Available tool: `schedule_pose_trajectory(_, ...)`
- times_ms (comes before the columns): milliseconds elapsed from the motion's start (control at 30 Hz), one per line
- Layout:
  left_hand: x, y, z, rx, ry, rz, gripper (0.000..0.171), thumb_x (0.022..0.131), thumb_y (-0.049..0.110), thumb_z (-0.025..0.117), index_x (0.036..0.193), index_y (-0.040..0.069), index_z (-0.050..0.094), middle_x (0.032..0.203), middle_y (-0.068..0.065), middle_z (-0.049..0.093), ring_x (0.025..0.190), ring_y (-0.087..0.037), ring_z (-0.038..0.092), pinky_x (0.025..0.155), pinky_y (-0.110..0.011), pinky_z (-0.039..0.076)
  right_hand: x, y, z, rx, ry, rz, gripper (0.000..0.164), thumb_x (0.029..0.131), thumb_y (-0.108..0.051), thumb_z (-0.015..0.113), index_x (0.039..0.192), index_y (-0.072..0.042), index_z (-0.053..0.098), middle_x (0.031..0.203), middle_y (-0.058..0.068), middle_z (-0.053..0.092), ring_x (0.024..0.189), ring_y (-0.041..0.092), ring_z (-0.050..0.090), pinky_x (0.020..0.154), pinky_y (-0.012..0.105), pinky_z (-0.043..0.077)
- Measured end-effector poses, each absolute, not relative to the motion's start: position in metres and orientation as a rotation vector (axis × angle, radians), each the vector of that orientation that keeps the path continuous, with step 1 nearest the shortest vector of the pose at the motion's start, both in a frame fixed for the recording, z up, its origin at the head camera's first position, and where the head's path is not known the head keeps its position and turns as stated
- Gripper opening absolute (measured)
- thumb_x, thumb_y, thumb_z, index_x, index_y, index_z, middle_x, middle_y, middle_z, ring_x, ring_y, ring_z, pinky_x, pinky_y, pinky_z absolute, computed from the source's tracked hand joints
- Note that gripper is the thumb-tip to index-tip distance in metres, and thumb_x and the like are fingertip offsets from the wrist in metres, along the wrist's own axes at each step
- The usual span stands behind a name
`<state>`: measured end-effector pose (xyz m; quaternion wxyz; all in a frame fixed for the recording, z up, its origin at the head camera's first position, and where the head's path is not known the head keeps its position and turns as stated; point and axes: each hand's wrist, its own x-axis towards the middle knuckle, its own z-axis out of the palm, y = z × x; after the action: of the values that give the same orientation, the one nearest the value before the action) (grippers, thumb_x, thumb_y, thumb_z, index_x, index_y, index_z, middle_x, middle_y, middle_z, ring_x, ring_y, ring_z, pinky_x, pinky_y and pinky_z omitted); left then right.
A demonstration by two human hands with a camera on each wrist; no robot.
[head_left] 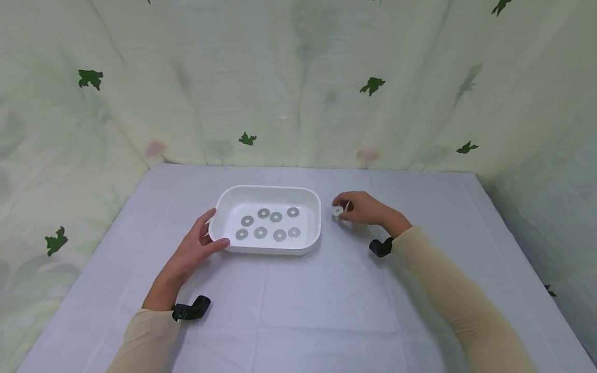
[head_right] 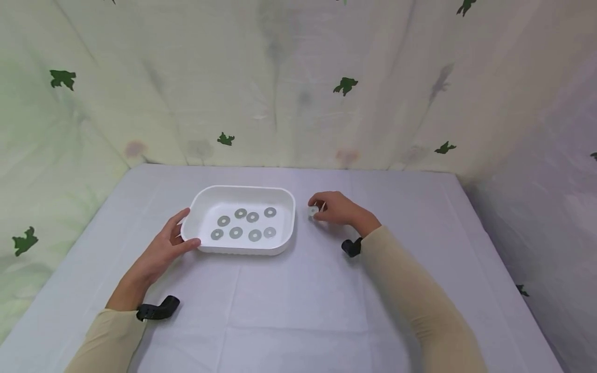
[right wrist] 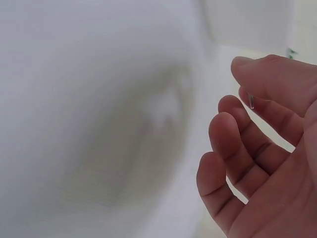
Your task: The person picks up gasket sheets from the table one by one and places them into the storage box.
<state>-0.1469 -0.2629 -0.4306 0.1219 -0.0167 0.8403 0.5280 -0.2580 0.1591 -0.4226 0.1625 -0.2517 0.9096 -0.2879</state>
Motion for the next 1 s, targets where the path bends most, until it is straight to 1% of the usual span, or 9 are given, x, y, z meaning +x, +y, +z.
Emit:
schedule_pose_trajectory(200, -0.148, -0.263, -0.432, -0.044, 2.452, 1.542, 0.096, 0.092, 0.027, 0.071, 0.161, 0.024, 0.003, 0.160, -0.021, 0.030, 0.137, -0.039, 0.046, 0.083, -0.005, 0.041, -0.269, 0.161, -0.395, -0.754, 2.630, -0.870, 0.038, 0.092, -0.016, 0.067, 0.129, -0.006, 0.062, 0.123, 0.016, 0.065, 0.104, 0.027, 0.061, 0.090, 0.042, 0.050)
schedule_pose_trajectory(333, -0.148, -0.261, -0.432, -0.030, 2.425, 1.590, 0.097, 0.092, 0.024, 0.071, 0.161, 0.023, 0.003, 0.159, -0.022, 0.030, 0.138, -0.040, 0.044, 0.084, -0.006, 0.042, -0.274, 0.159, -0.383, -0.760, 2.640, -0.862, 0.038, 0.093, -0.016, 0.066, 0.130, -0.006, 0.061, 0.125, 0.017, 0.064, 0.107, 0.028, 0.061, 0.094, 0.043, 0.049)
schedule_pose_trajectory(500, -0.146, -0.260, -0.432, -0.030, 2.404, 1.614, 0.097, 0.092, 0.021, 0.071, 0.161, 0.023, 0.003, 0.160, -0.023, 0.029, 0.139, -0.040, 0.044, 0.084, -0.006, 0.042, -0.275, 0.156, -0.374, -0.742, 2.641, -0.843, 0.038, 0.093, -0.015, 0.066, 0.130, -0.008, 0.061, 0.128, 0.017, 0.063, 0.109, 0.029, 0.061, 0.094, 0.044, 0.050)
schedule_pose_trajectory(833, -0.146, -0.262, -0.430, -0.033, 2.425, 1.597, 0.098, 0.092, 0.022, 0.071, 0.161, 0.023, 0.002, 0.160, -0.023, 0.028, 0.141, -0.040, 0.043, 0.083, -0.006, 0.042, -0.279, 0.143, -0.359, -0.763, 2.651, -0.813, 0.038, 0.093, -0.018, 0.066, 0.130, -0.011, 0.061, 0.129, 0.011, 0.064, 0.112, 0.027, 0.060, 0.096, 0.043, 0.050)
schedule_pose_trajectory(1000, -0.145, -0.262, -0.429, -0.037, 2.426, 1.597, 0.097, 0.092, 0.022, 0.071, 0.161, 0.024, 0.003, 0.160, -0.024, 0.028, 0.140, -0.041, 0.043, 0.083, -0.005, 0.042, -0.279, 0.134, -0.353, -0.766, 2.644, -0.816, 0.037, 0.093, -0.019, 0.066, 0.129, -0.014, 0.062, 0.130, 0.011, 0.064, 0.112, 0.026, 0.060, 0.096, 0.042, 0.050)
